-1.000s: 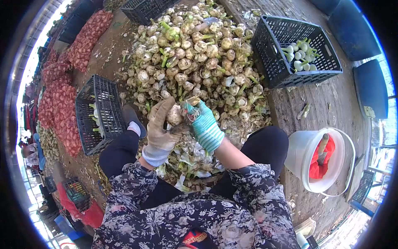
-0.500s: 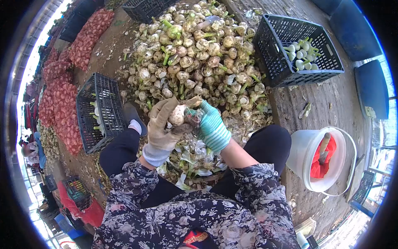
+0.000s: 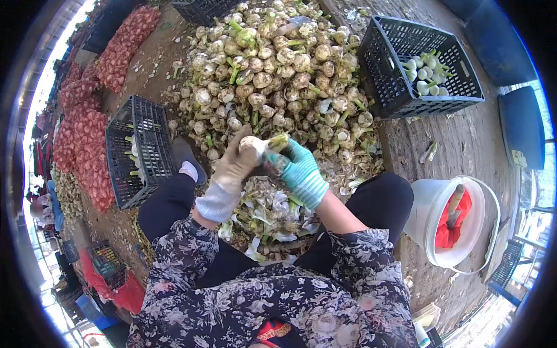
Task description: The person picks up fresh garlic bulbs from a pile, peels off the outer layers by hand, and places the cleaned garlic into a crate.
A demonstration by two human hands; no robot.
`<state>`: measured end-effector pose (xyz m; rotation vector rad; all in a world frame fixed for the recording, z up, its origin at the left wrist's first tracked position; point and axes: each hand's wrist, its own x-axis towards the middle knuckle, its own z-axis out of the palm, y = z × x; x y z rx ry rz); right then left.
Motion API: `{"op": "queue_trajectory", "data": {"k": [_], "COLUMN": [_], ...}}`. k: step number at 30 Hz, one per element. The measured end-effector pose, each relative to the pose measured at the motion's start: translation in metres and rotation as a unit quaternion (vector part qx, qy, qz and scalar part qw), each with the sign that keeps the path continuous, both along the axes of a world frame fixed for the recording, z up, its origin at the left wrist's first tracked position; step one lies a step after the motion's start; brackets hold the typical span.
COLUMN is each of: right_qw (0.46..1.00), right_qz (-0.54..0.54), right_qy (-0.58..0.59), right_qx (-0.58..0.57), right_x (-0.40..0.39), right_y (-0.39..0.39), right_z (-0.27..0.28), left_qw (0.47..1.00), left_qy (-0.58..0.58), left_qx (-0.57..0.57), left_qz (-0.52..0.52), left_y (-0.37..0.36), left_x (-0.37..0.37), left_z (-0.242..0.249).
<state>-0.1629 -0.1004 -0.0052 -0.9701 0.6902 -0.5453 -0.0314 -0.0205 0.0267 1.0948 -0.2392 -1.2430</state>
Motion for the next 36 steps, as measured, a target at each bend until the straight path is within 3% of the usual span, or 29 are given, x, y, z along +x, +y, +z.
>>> {"op": "queue_trajectory", "data": {"k": [1, 3, 6, 7, 8, 10, 11, 12, 14, 16, 17, 18, 19, 20, 21, 22, 23, 24, 25, 26, 27, 28, 29, 30, 32, 33, 34, 36], "right_qw": [0.999, 0.997, 0.992, 0.99, 0.993, 0.982, 0.977, 0.991, 0.964, 0.994, 0.973, 0.931, 0.925, 0.961, 0.993, 0.964, 0.962, 0.975, 0.985, 0.992, 0.996, 0.998, 0.996, 0.993, 0.973, 0.947, 0.956, 0.998], "right_qz": [-0.005, 0.005, 0.039, 0.035, 0.022, -0.002, -0.008, -0.006, 0.026, -0.008, -0.038, -0.055, -0.044, -0.043, -0.019, 0.007, -0.039, -0.028, -0.018, -0.011, 0.015, 0.044, 0.046, 0.05, -0.072, -0.135, -0.171, -0.05], "right_qy": [-0.008, -0.02, -0.072, -0.092, -0.105, -0.113, -0.165, -0.104, -0.177, -0.056, 0.005, 0.04, 0.057, 0.0, -0.107, -0.204, -0.172, -0.158, -0.138, -0.11, -0.081, -0.051, -0.079, -0.11, -0.149, -0.211, -0.138, -0.015], "right_qx": [-0.047, -0.076, -0.094, -0.101, 0.05, 0.152, 0.135, 0.089, 0.198, -0.091, -0.229, -0.36, -0.372, -0.272, -0.054, 0.17, 0.208, 0.156, 0.107, 0.066, 0.02, -0.02, -0.001, 0.016, 0.158, 0.202, 0.194, 0.03], "right_x": [0.001, -0.001, -0.004, -0.004, -0.005, -0.004, -0.007, -0.003, -0.008, -0.003, 0.001, 0.002, 0.0, -0.002, -0.009, -0.016, -0.014, -0.011, -0.012, -0.016, -0.019, -0.02, -0.02, -0.022, -0.021, -0.021, -0.02, -0.02], "right_y": [0.003, 0.005, -0.001, 0.001, 0.004, 0.003, 0.005, 0.005, 0.001, -0.001, -0.001, 0.0, -0.002, -0.001, -0.009, -0.013, -0.011, -0.012, -0.014, -0.012, -0.007, -0.003, 0.002, 0.004, -0.013, -0.031, -0.037, -0.036], "right_z": [-0.004, 0.008, 0.008, 0.006, 0.005, -0.011, -0.012, -0.009, -0.002, -0.016, -0.02, -0.017, -0.019, -0.018, -0.013, -0.008, -0.003, -0.001, -0.002, -0.004, 0.001, 0.008, 0.015, 0.017, -0.006, -0.022, -0.011, -0.027], "left_qw": [0.997, 0.992, 0.989, 0.989, 0.988, 0.981, 0.984, 0.982, 0.986, 0.969, 0.975, 0.936, 0.951, 0.965, 0.983, 0.993, 0.994, 0.993, 0.973, 0.915, 0.868, 0.947, 0.978, 0.985, 0.978, 0.979, 0.976, 0.97], "left_qy": [0.032, -0.108, -0.021, -0.022, 0.021, 0.097, 0.086, 0.084, -0.045, -0.233, -0.201, -0.342, -0.299, -0.253, -0.16, -0.075, -0.036, 0.007, -0.19, -0.371, -0.48, -0.291, -0.152, -0.072, -0.076, -0.026, 0.021, -0.113], "left_qx": [-0.056, 0.055, 0.003, 0.044, 0.032, 0.002, 0.013, 0.012, 0.057, 0.077, 0.091, 0.084, 0.076, 0.07, 0.01, 0.003, 0.009, 0.016, 0.016, 0.02, -0.06, -0.081, -0.02, -0.029, 0.002, -0.033, -0.07, -0.1], "left_qz": [-0.052, -0.038, -0.145, -0.141, -0.15, -0.167, -0.158, -0.168, -0.151, -0.037, -0.037, 0.005, -0.008, -0.023, -0.092, -0.088, -0.102, -0.115, -0.133, -0.155, -0.113, -0.109, -0.139, -0.151, -0.194, -0.202, -0.207, -0.192], "left_y": [0.003, 0.004, 0.017, 0.017, 0.018, 0.02, 0.017, 0.016, 0.007, 0.006, 0.008, 0.007, 0.012, 0.013, 0.014, 0.01, 0.009, 0.012, 0.008, 0.003, 0.008, 0.009, 0.008, 0.01, 0.015, 0.016, 0.015, 0.017], "left_x": [0.007, -0.002, 0.011, 0.011, 0.01, 0.014, 0.013, 0.014, 0.009, -0.002, -0.001, -0.011, -0.01, -0.006, 0.002, 0.005, 0.01, 0.011, 0.01, 0.009, 0.004, -0.005, 0.002, 0.005, 0.005, 0.004, 0.005, 0.011], "left_z": [-0.004, 0.006, 0.011, 0.009, 0.007, 0.006, 0.006, 0.005, 0.023, 0.004, -0.001, -0.001, -0.002, -0.002, 0.011, 0.006, -0.008, -0.019, -0.015, -0.012, -0.024, -0.014, -0.007, -0.006, 0.011, 0.006, 0.002, -0.013]}}
